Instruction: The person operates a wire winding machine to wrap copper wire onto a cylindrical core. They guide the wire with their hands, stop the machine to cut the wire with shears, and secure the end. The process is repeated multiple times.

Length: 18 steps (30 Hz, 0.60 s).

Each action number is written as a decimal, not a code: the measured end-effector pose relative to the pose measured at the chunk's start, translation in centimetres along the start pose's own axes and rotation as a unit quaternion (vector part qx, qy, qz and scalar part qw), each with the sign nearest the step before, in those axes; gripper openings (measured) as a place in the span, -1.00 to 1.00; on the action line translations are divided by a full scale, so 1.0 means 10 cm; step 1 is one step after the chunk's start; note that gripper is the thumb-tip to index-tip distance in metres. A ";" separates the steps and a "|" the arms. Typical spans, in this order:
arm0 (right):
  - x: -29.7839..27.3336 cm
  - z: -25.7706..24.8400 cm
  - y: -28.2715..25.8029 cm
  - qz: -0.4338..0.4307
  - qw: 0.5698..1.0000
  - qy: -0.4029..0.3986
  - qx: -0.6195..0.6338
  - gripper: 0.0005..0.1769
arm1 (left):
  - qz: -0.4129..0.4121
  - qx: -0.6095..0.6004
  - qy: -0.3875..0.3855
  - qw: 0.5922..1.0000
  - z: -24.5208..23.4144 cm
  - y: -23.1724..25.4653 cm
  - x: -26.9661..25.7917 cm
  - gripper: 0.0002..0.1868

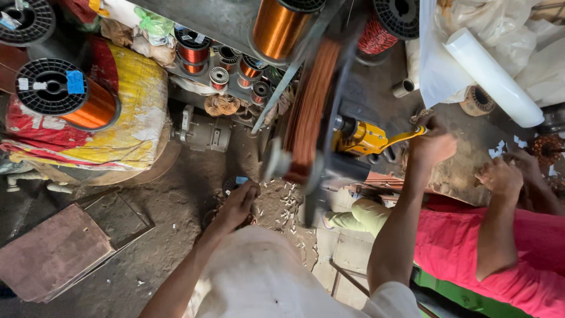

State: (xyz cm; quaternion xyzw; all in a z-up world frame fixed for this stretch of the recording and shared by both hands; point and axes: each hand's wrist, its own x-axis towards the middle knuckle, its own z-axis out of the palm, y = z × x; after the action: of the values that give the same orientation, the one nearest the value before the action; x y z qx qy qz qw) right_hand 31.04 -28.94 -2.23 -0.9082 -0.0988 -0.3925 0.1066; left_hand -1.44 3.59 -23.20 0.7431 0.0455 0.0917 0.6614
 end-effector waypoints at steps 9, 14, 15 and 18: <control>-0.18 1.18 0.55 0.100 0.972 -0.175 -0.118 -0.76 | -0.111 -0.015 -0.003 0.994 0.10 -0.13 -0.28 -0.79; -0.69 1.34 0.56 0.063 0.958 -0.256 -0.113 -0.81 | -0.095 -0.009 -0.015 0.995 0.15 -0.28 -0.51 -0.75; -0.79 1.29 0.55 0.045 0.953 -0.275 -0.118 -0.76 | -0.090 -0.024 -0.009 0.996 0.15 -0.30 -0.55 -0.75; -1.06 1.16 0.48 0.078 0.951 -0.290 -0.072 -0.66 | -0.097 -0.038 0.006 0.995 0.18 -0.33 -0.67 -0.75</control>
State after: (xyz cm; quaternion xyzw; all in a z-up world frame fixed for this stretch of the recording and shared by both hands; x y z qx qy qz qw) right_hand 33.18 -31.44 -18.35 -0.9929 -0.0262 -0.1091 0.0381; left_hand -7.50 0.94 -27.16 0.7087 0.1174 0.0332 0.6949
